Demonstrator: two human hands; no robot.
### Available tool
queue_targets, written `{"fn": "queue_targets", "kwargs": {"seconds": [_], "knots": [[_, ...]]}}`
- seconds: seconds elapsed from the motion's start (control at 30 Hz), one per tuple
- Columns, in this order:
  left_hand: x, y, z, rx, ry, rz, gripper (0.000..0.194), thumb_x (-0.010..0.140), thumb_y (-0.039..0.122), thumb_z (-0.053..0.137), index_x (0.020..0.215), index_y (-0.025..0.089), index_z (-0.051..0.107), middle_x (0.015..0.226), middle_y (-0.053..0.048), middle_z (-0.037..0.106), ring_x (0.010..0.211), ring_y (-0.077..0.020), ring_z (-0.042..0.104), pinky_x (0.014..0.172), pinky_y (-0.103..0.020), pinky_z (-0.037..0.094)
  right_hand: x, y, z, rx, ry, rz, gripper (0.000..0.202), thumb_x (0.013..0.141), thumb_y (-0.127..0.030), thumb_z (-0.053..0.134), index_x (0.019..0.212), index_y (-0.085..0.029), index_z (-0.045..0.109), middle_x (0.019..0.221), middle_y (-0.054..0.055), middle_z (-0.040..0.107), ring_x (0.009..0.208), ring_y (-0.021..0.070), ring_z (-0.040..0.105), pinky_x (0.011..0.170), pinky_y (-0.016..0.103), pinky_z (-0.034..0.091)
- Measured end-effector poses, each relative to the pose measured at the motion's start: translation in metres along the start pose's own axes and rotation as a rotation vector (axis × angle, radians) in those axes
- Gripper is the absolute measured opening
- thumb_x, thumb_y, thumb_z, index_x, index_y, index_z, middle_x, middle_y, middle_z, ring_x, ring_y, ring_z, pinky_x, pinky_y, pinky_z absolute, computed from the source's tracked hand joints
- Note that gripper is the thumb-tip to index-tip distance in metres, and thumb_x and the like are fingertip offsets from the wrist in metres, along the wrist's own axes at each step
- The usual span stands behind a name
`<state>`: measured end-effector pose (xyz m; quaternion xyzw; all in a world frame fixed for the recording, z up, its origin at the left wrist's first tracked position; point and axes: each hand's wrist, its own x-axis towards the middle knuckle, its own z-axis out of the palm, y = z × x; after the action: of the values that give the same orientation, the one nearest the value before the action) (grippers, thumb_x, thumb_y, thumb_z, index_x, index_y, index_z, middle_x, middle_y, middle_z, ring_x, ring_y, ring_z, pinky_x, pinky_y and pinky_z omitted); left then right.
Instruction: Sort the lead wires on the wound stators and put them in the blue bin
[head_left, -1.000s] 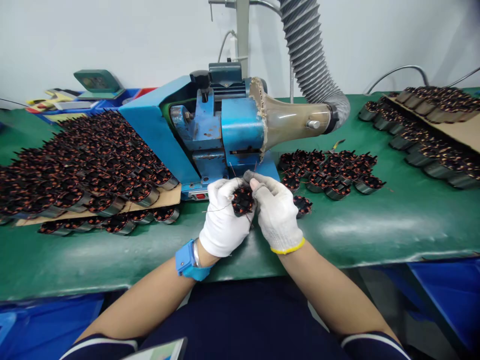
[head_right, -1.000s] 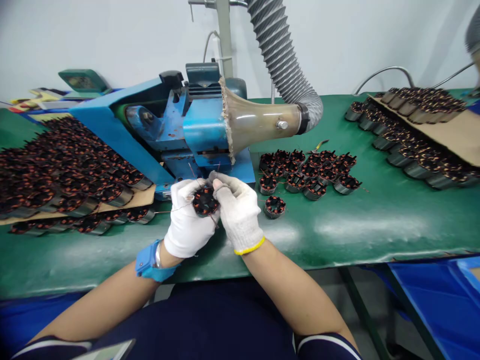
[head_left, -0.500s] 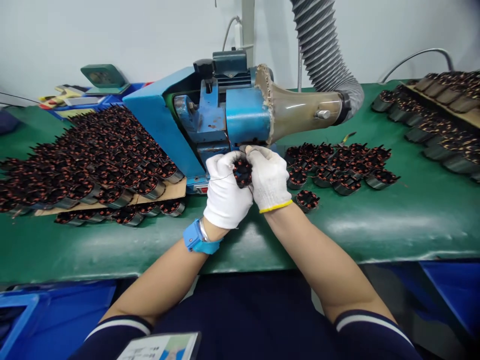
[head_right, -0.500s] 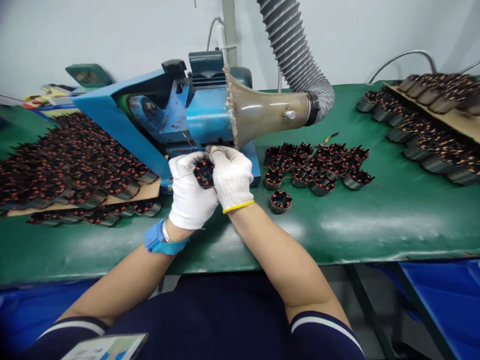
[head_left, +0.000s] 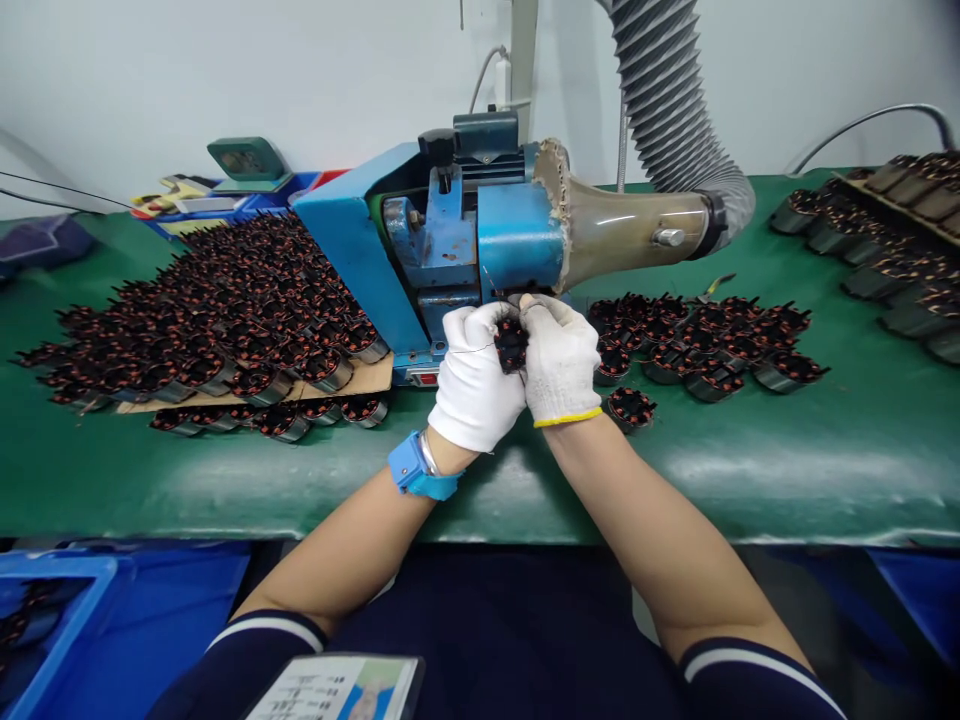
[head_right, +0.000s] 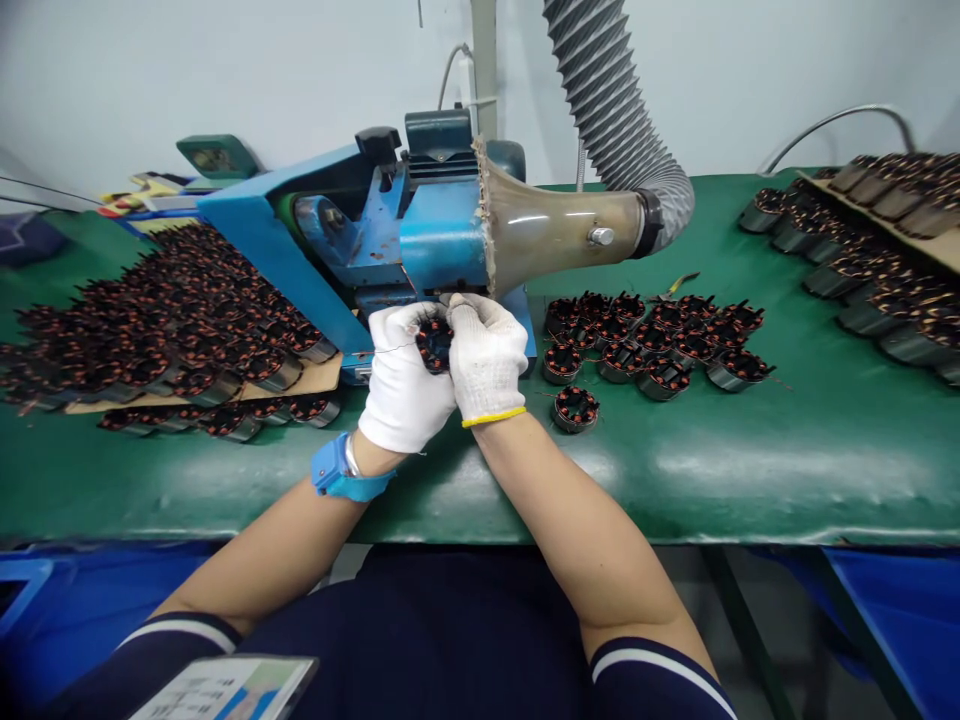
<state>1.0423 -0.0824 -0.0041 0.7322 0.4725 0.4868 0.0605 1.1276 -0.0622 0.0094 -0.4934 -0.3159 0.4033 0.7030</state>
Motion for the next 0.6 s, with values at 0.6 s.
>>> {"fn": "queue_targets", "kwargs": {"seconds": [0.6], "knots": [[-0.044, 0.003, -0.024, -0.351, 0.005, -0.085, 0.053, 0.069, 0.024, 0.073, 0.113, 0.022, 0.043, 0.106, -0.006, 0.056, 0.093, -0.0184, 0.061, 0.087, -0.037, 0.054, -0.066, -0.006, -0.021, 0.001, -0.071, 0.016, 0.025, 0.08, -0.033, 0.064, 0.095, -0.016, 0.072, 0.092, 0.007, 0.076, 0.083, 0.0176, 0.07, 0.079, 0.03, 0.056]]}}
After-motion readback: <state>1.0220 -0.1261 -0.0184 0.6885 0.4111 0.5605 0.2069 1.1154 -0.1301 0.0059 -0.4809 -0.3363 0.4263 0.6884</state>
